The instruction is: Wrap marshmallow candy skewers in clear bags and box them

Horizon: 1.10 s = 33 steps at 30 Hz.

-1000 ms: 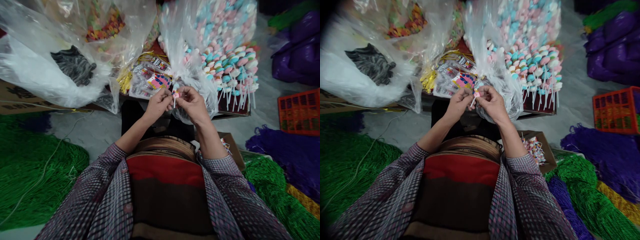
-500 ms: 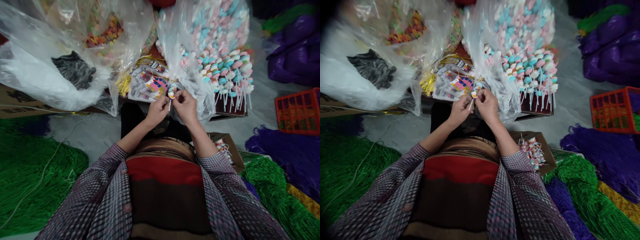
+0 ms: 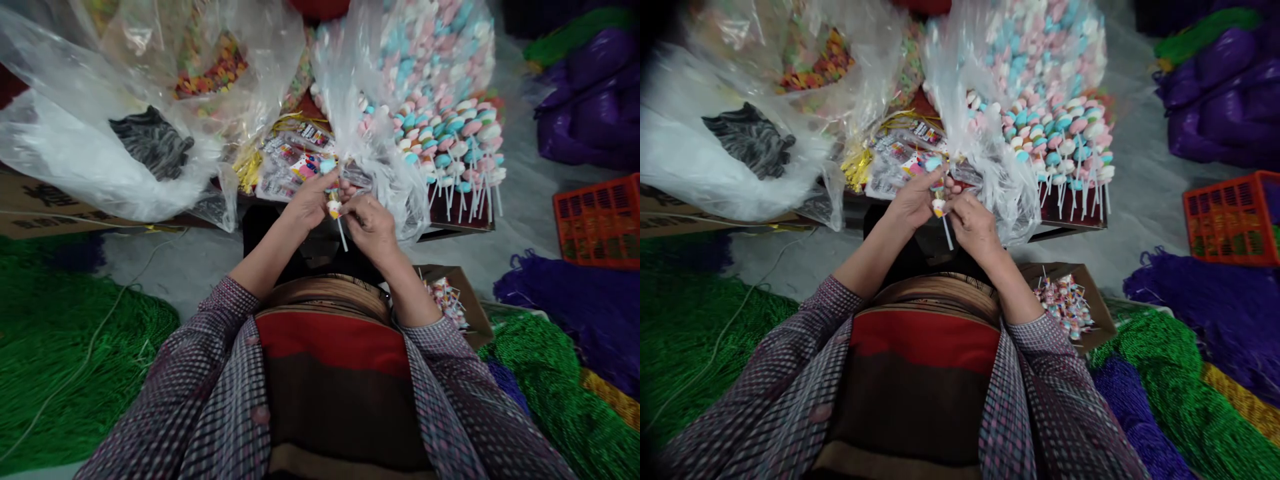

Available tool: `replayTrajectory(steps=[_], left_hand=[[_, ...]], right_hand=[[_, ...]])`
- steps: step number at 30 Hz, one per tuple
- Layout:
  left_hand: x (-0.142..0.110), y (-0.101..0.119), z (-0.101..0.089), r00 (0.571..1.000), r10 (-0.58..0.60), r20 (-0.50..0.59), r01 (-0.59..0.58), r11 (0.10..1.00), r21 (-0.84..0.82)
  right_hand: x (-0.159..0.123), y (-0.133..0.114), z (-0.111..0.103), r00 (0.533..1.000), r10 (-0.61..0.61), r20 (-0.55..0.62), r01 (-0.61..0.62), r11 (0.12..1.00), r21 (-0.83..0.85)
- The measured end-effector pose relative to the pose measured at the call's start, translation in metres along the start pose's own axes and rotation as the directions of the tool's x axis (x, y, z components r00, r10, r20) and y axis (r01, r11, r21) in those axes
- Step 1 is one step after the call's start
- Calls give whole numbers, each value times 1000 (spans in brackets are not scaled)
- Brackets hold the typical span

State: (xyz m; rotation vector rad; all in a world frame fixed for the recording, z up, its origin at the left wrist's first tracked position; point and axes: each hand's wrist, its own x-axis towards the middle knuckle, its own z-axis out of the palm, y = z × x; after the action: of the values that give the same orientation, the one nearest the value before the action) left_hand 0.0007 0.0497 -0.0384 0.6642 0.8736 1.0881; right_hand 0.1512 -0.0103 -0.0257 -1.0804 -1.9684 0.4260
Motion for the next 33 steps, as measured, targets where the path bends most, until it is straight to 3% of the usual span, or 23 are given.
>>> replayTrajectory(steps=[2, 3, 6, 8, 13, 16, 19, 23, 26, 29, 33], left_hand=[[2, 4, -1, 986, 160, -49, -160, 987, 9], [2, 7, -2, 971, 231, -67, -230, 973, 29], [2, 14, 0, 925, 368, -96, -357, 927, 119], [1, 14, 3, 899, 427, -100, -404, 895, 188], [-4, 2, 10, 843, 534, -70, -490, 815, 310], [-10, -4, 10, 849, 527, -38, -502, 827, 254], [-16, -4, 10, 884, 468, -21, -462, 878, 125], [-20, 6, 9, 915, 399, -63, -399, 917, 16], [-23, 15, 10, 919, 374, -123, -377, 926, -7], [-29, 18, 15, 945, 310, -108, -316, 947, -46], [-37, 12, 19, 971, 239, -2, -239, 970, -35]], right_hand=[[-7, -2, -8, 977, 209, -42, -203, 973, 109], [-11, -4, -11, 944, 327, -38, -315, 930, 190], [-19, -13, -13, 847, 524, 91, -515, 765, 387], [-21, -19, -10, 833, 537, 131, -535, 725, 434], [-22, -29, 1, 838, 544, 47, -496, 722, 482], [-23, -32, 9, 838, 546, 24, -488, 728, 481], [-23, -34, 17, 833, 553, 28, -494, 719, 488], [-19, -36, 14, 809, 580, 95, -538, 665, 518], [-17, -40, 1, 757, 605, 248, -628, 568, 531], [-16, -45, -6, 696, 581, 422, -699, 416, 581], [-13, -48, 1, 683, 607, 407, -670, 298, 680]])
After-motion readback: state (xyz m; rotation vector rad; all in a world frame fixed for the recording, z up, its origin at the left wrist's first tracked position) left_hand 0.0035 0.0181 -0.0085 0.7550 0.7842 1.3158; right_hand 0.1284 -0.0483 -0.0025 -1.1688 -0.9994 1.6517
